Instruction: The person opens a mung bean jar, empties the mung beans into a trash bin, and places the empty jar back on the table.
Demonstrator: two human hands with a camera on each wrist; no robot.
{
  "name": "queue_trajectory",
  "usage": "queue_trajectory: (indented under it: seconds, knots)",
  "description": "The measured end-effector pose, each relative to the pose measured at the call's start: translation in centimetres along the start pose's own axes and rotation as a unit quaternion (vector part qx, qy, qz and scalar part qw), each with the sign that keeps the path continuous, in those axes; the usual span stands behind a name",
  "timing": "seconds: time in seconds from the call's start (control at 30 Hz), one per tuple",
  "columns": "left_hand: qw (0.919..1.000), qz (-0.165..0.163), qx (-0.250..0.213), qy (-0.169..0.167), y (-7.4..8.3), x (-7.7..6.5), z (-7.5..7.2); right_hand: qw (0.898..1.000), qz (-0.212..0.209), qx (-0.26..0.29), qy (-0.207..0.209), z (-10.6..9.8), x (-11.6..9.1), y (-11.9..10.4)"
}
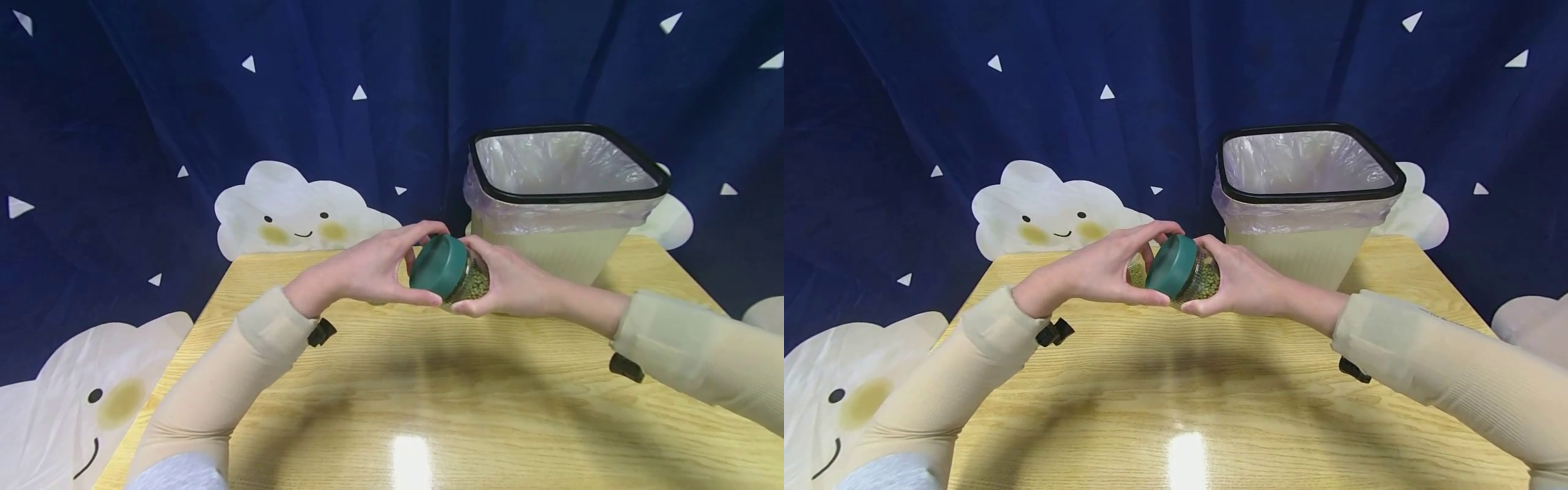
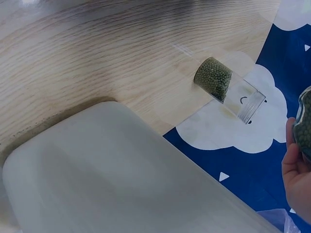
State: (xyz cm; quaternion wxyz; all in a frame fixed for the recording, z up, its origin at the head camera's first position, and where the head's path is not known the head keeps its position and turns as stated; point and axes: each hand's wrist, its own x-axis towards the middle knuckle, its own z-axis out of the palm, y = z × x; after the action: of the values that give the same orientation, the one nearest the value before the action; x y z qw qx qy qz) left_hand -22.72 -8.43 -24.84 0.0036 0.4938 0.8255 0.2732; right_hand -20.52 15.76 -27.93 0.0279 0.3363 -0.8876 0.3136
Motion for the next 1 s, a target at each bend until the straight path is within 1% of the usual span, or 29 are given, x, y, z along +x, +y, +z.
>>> queue_trajectory:
  seconds: [0.07,0.13,0.23,0.3,0.37,0.43,0.6,0.8,0.9,1.0]
  knots:
    - [1.0000,-0.004,-0.004,-0.005,0.0,0.0,0.0,1.000,0.002,0.001,0.001,0.0,0.0,0.0]
    - [0.9997,-0.009,-0.019,-0.015,0.1,0.0,-0.2,1.000,0.004,-0.001,0.003,-0.1,-0.1,0.1]
    - [0.9983,-0.029,-0.034,-0.037,0.5,0.0,-0.6,1.000,0.007,0.000,0.002,-0.1,-0.1,0.1]
    - [0.9971,-0.043,-0.034,-0.053,0.9,-0.1,-1.0,1.000,0.005,0.002,-0.001,0.0,-0.1,0.1]
    - [0.9965,-0.048,-0.024,-0.064,1.2,-0.1,-1.4,1.000,0.005,0.004,-0.004,0.0,-0.1,0.1]
    - [0.9964,-0.045,-0.017,-0.069,1.4,-0.1,-1.6,1.000,0.004,0.005,-0.005,0.0,-0.1,0.1]
    - [0.9973,-0.022,-0.012,-0.069,1.1,0.0,-1.6,1.000,0.007,0.002,-0.003,0.0,-0.1,0.1]
    - [0.9982,0.004,-0.001,-0.059,0.6,0.0,-1.3,1.000,0.007,-0.002,0.000,0.0,-0.1,0.0]
    - [0.9985,0.007,-0.002,-0.053,0.4,0.1,-1.2,1.000,0.004,-0.003,-0.001,0.0,-0.1,0.0]
    - [0.9988,-0.002,-0.006,-0.049,0.3,0.0,-1.0,1.000,0.000,-0.004,-0.002,0.0,-0.1,0.0]
